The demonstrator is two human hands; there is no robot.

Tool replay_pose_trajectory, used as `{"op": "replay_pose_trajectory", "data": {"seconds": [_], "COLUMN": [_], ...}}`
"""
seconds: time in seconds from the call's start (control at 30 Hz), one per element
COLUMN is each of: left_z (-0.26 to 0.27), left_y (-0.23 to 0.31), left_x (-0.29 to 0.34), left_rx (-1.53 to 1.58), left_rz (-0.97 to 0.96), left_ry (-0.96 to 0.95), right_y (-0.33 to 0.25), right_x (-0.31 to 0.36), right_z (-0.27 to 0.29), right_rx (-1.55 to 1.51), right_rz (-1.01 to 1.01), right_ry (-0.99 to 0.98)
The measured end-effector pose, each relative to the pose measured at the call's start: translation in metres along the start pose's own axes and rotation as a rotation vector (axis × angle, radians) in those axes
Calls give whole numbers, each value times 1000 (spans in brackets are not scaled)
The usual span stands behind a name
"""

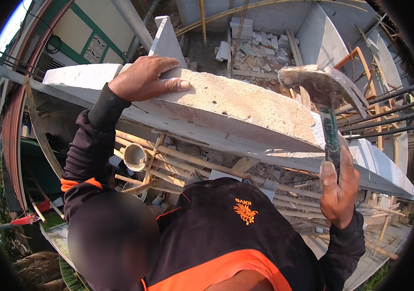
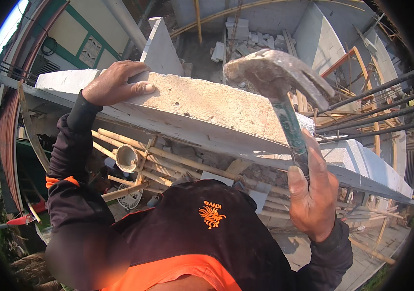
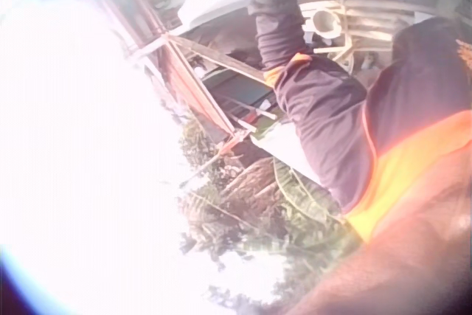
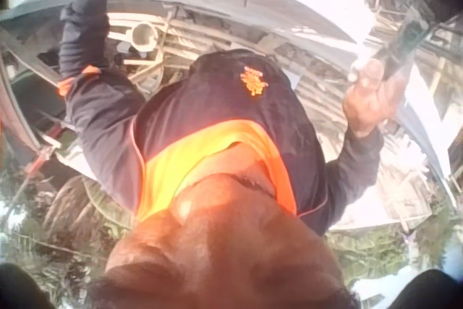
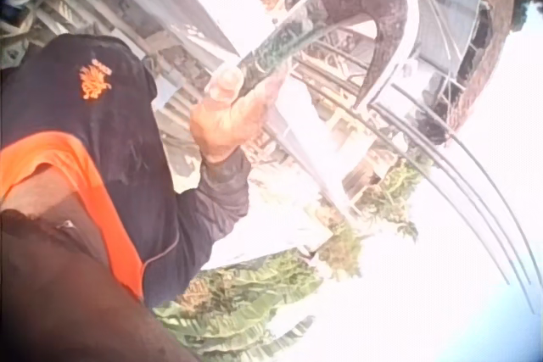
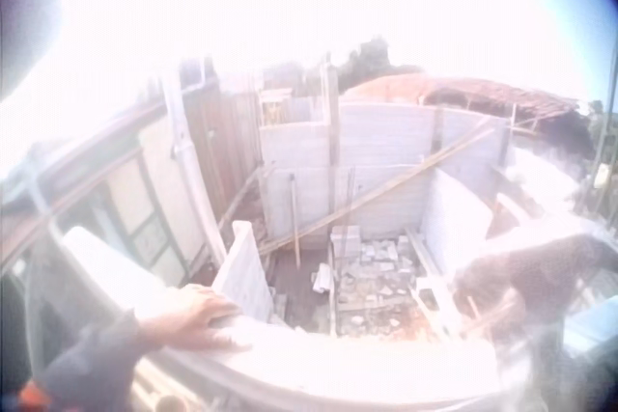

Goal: The person positions lightweight concrete panels onto a wall frame, secures them with rebar, and uses a hammer and a saw to adjust the fit.

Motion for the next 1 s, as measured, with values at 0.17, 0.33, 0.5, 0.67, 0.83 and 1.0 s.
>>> {"op": "replay_pose_trajectory", "data": {"seconds": [0.17, 0.33, 0.5, 0.67, 0.83, 1.0], "left_z": [-1, 38, 40, 39, 42, 45], "left_y": [0, -41, -72, -74, -77, -81], "left_x": [1, 17, 34, 37, 39, 44], "left_rx": [-33, -181, -124, -168, -144, -165], "left_rz": [46, -67, 147, 128, 126, 135], "left_ry": [-59, 10, -33, -24, 13, 18], "right_y": [0, -11, -54, -64, -48, -69], "right_x": [8, 6, -18, -20, 1, -19], "right_z": [-65, -67, -62, -94, -161, -140], "right_rx": [431, 528, 262, -13, 405, 195], "right_rz": [232, 129, 285, 280, 407, 256], "right_ry": [-627, -667, -313, -181, -691, -255]}}
Point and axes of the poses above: each hand's wrist, its own x-axis away from the middle knuckle, its own z-axis out of the back of the hand, y = z × x, the point moved 9 cm from there along -x, towards the middle knuckle, and after that the axes turned 15 degrees about y, right-handed, at the moved point
